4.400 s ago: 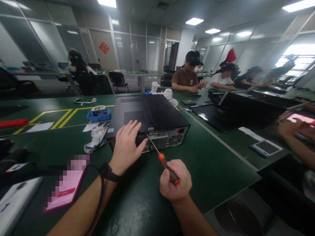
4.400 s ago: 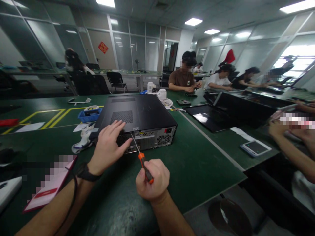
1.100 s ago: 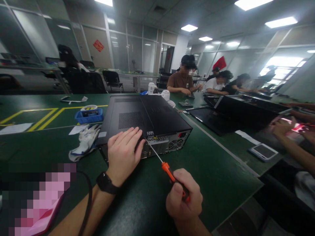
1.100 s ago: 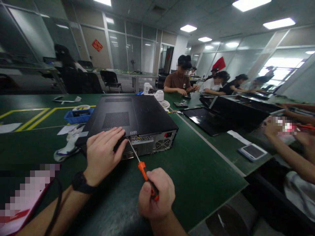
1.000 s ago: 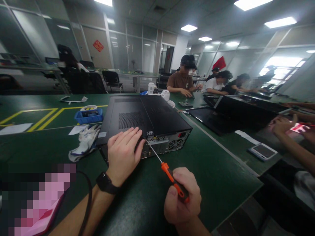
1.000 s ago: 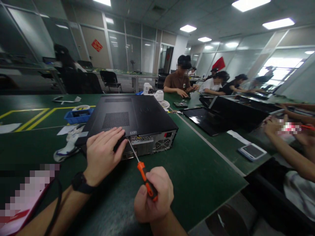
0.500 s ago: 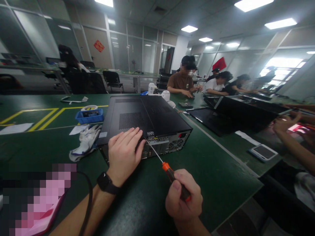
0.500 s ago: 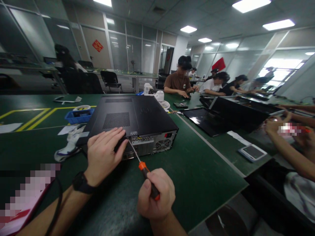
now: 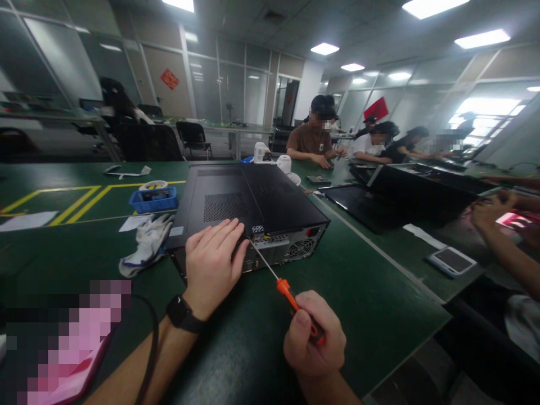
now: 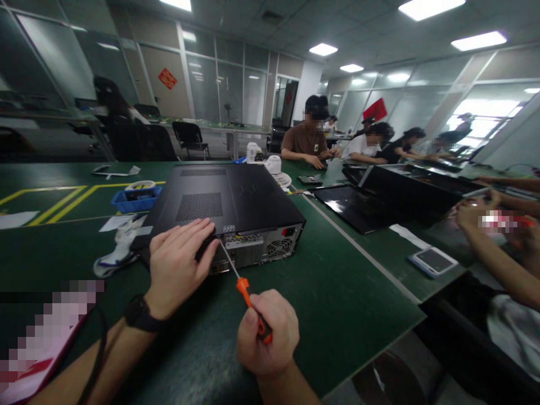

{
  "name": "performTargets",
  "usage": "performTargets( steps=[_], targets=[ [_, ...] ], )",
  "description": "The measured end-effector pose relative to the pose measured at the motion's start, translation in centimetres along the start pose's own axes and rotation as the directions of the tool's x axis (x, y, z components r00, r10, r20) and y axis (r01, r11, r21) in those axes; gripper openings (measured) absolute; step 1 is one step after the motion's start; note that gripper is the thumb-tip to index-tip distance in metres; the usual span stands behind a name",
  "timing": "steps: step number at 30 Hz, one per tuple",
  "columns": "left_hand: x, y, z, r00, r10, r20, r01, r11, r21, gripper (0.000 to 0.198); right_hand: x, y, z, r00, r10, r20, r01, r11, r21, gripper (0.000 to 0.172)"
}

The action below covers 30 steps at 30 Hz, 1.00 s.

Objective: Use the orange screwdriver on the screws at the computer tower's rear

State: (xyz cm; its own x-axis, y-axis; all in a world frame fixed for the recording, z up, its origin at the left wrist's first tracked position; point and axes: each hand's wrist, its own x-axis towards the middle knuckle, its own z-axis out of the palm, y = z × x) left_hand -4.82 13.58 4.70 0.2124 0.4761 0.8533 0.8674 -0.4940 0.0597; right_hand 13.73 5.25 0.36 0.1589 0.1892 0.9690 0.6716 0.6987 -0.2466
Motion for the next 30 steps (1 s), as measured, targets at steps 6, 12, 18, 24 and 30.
performTargets(
  steps=[6,12,18,24,30],
  targets=[
    [-0.1,0.1,0.0,1.0,-0.011,-0.008,0.011,1.0,-0.02,0.03,0.7,-0.2,0.0,1.0,0.007,0.024,-0.01,0.993,0.115,0.027],
    [-0.2,0.1,0.0,0.999,-0.048,0.018,0.049,0.997,-0.058,0.034,-0.8,0.4,0.1,0.999,0.03,-0.025,-0.028,0.996,0.081,0.031],
    [-0.2,0.3,-0.1,0.997,-0.071,0.034,0.074,0.995,-0.067,0.036,-2.0,0.9,0.1,0.997,0.073,-0.02,-0.07,0.993,0.094,0.027],
    [0.4,0.7,-0.9,0.984,-0.145,0.108,0.155,0.984,-0.089,0.037,-0.4,0.6,0.3,0.998,0.053,0.037,-0.059,0.983,0.177,0.03],
    [2.4,0.7,-2.2,0.889,-0.347,0.299,0.416,0.885,-0.209,0.039,-0.4,0.5,0.6,0.997,0.072,0.023,-0.075,0.979,0.19,0.031]
  ],
)
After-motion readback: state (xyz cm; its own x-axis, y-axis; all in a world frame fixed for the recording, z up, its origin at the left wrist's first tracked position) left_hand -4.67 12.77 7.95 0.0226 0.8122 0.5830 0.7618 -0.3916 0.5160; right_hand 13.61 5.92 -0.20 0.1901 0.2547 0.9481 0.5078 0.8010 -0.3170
